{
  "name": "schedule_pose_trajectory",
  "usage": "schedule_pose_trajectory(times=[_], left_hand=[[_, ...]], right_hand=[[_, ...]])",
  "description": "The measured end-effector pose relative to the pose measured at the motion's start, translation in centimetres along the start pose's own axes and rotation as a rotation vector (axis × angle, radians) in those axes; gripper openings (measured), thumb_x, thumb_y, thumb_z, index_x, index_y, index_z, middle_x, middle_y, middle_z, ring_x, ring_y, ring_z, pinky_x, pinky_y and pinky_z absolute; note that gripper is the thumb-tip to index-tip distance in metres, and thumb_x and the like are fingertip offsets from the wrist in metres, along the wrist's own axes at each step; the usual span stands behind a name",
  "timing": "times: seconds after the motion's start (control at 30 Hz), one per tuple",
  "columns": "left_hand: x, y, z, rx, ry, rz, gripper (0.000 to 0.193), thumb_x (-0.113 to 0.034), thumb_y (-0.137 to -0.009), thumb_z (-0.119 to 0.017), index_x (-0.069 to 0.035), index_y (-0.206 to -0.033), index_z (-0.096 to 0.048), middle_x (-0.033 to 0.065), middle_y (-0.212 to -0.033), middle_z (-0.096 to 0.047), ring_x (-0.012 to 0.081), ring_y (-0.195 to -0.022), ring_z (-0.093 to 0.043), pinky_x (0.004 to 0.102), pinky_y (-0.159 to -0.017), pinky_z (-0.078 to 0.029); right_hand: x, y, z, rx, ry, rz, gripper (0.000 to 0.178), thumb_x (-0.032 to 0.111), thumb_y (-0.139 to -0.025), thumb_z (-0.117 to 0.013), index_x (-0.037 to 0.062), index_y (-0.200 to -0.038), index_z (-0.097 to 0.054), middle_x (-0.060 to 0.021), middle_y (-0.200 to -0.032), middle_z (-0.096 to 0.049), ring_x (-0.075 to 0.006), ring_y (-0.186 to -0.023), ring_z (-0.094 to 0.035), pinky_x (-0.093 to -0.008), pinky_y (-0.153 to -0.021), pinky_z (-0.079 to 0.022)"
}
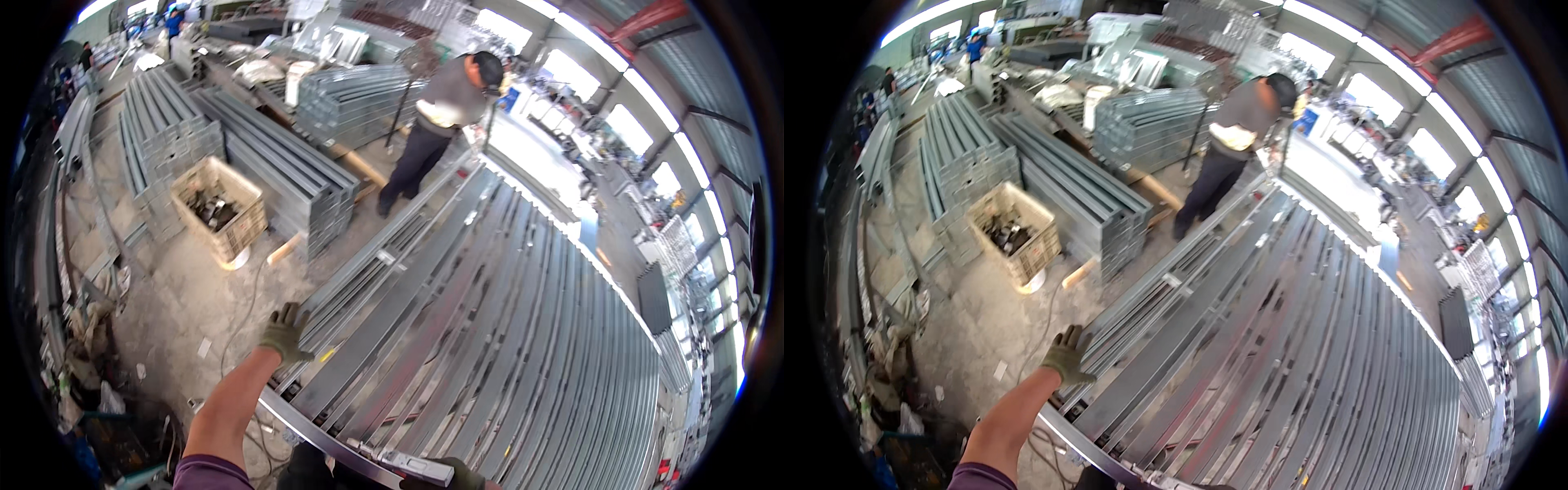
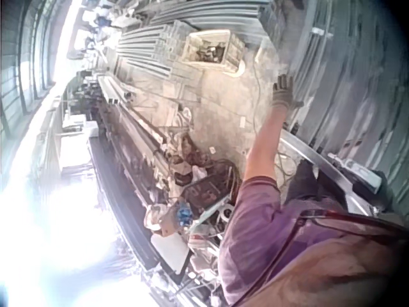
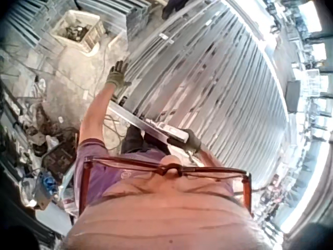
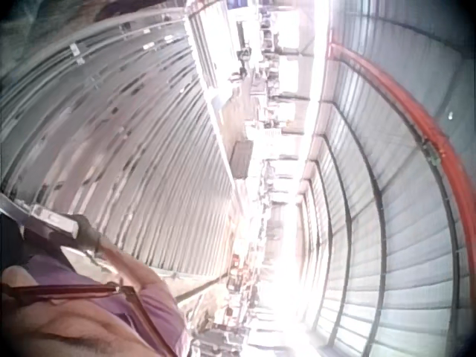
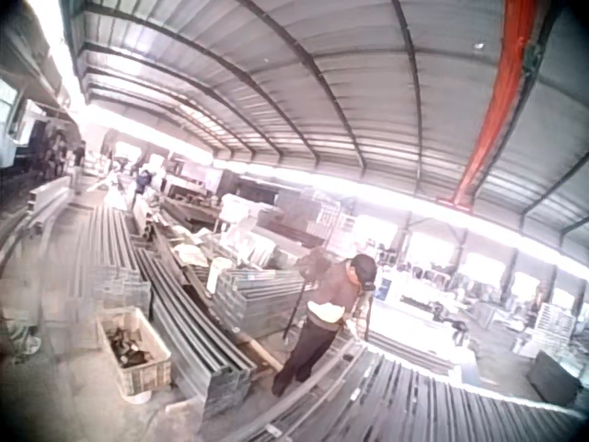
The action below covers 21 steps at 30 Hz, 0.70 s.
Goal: The person welds a metal frame using a handheld welding torch, moving along the joints to create welds. The person repositions the frame and continues welding different sections.
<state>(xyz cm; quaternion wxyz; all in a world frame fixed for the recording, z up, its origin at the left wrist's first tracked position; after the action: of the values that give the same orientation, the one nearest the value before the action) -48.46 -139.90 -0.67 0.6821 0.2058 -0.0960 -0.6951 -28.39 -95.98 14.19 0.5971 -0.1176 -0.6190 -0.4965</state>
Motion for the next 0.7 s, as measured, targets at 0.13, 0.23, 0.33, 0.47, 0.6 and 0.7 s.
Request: schedule_pose_trajectory(times=[0.13, 0.23, 0.33, 0.47, 0.6, 0.7], left_hand=[[-1.3, -1.3, 0.9, 0.04, 0.038, -0.065, 0.135, -0.073, -0.086, -0.086, -0.01, -0.184, -0.017, 0.0249, -0.191, -0.007, 0.0422, -0.177, -0.005, 0.0565, -0.142, -0.016], [-1.4, -1.6, -0.4, 0.069, 0.065, -0.035, 0.134, -0.072, -0.084, -0.088, -0.012, -0.183, -0.021, 0.025, -0.191, -0.003, 0.0434, -0.177, 0.0, 0.0558, -0.143, -0.013], [-1.1, -1.8, -1.7, 0.075, 0.088, -0.034, 0.133, -0.073, -0.083, -0.088, -0.013, -0.183, -0.024, 0.0246, -0.191, 0.001, 0.0437, -0.177, 0.003, 0.0544, -0.143, -0.01], [-1.5, -2.2, -1.9, 0.059, 0.099, -0.035, 0.124, -0.076, -0.083, -0.085, -0.016, -0.18, -0.036, 0.0236, -0.191, 0.005, 0.0424, -0.177, 0.005, 0.0537, -0.143, -0.007], [-1.5, -2.2, -1.7, 0.066, 0.144, -0.051, 0.102, -0.077, -0.084, -0.084, -0.027, -0.168, -0.059, 0.0221, -0.192, 0.006, 0.0409, -0.178, 0.005, 0.0531, -0.143, -0.007], [-1.3, -1.8, -1.2, 0.097, 0.187, -0.037, 0.091, -0.076, -0.085, -0.084, -0.027, -0.16, -0.069, 0.0212, -0.192, 0.006, 0.0406, -0.178, 0.004, 0.0529, -0.143, -0.008]], right_hand=[[7.9, -3.7, 1.0, 0.155, 0.343, 0.224, 0.033, 0.029, -0.102, -0.09, 0.0069, -0.124, -0.081, -0.0051, -0.102, -0.081, -0.0178, -0.091, -0.079, -0.0359, -0.08, -0.062], [9.2, -6.8, 1.2, 0.262, 0.444, 0.221, 0.037, 0.028, -0.097, -0.095, 0.007, -0.123, -0.082, -0.0058, -0.098, -0.082, -0.0215, -0.083, -0.08, -0.0333, -0.075, -0.063], [8.2, -10.1, 0.6, 0.283, 0.229, 0.181, 0.042, 0.026, -0.096, -0.096, 0.0043, -0.128, -0.08, -0.0062, -0.095, -0.08, -0.0184, -0.085, -0.078, -0.0319, -0.077, -0.061], [5.2, -12.9, 0.2, 0.38, 0.046, -0.045, 0.04, 0.023, -0.102, -0.09, 0.0024, -0.134, -0.078, -0.005, -0.102, -0.081, -0.0142, -0.092, -0.076, -0.0324, -0.083, -0.062], [1.5, -16.1, -1.5, 0.407, 0.126, -0.11, 0.043, 0.032, -0.1, -0.092, 0.0052, -0.131, -0.081, -0.009, -0.106, -0.086, -0.0193, -0.095, -0.083, -0.0328, -0.085, -0.065], [1.2, -17.3, -2.5, 0.409, 0.125, -0.178, 0.043, 0.036, -0.099, -0.093, 0.0088, -0.132, -0.082, -0.0109, -0.107, -0.086, -0.0202, -0.097, -0.084, -0.0355, -0.085, -0.066]])
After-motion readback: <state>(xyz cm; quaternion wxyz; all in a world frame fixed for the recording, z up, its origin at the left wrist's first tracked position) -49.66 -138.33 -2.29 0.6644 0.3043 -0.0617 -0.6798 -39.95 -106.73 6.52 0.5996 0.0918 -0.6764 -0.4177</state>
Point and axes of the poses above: each hand's wrist, its own y-axis away from the middle knuckle, its own z-axis out of the back of the hand, x = y × z, the point moved 7 cm from there along -y, towards the middle knuckle
